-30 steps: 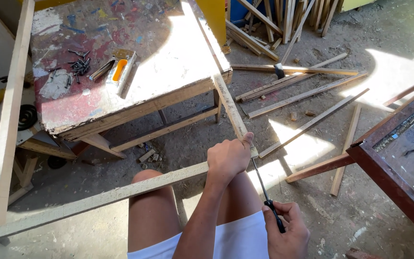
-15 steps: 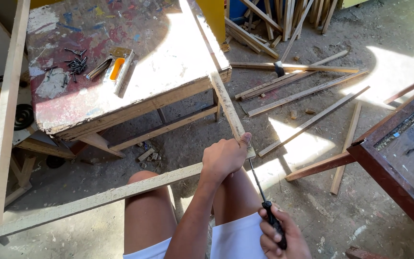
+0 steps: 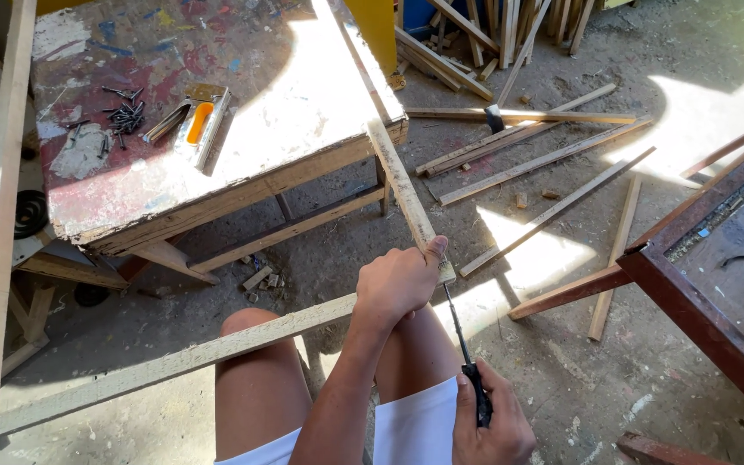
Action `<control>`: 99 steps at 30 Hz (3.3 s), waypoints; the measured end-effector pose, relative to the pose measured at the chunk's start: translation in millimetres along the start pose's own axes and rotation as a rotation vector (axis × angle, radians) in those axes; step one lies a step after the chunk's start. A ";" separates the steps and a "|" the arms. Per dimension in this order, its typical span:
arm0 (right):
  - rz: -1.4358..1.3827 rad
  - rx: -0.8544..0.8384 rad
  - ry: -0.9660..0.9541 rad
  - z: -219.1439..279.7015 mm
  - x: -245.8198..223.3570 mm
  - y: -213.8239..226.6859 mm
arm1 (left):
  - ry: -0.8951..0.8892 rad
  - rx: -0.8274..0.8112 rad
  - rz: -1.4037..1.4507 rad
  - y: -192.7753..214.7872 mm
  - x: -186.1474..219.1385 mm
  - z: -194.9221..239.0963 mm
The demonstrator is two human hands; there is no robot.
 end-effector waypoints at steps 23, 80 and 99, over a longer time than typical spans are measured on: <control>-2.029 -0.631 -1.415 -11.1 96.5 -7.9 | -0.028 0.013 -0.031 -3.3 -4.8 1.0; -0.069 -0.212 0.069 -37.7 -18.3 30.7 | -0.112 0.332 2.225 -100.2 -45.6 14.3; -1.175 -0.345 -0.870 -37.0 -0.7 18.3 | -0.089 0.379 2.109 -103.7 -46.1 15.0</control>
Point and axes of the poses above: each hand's wrist, its own z-axis away from the middle knuckle, its own y-axis out of the back of the hand, x = y × z, the point moved 1 cm from there along -z, towards the middle knuckle, and after that the axes turned 2 degrees about y, right-handed, at the moved point
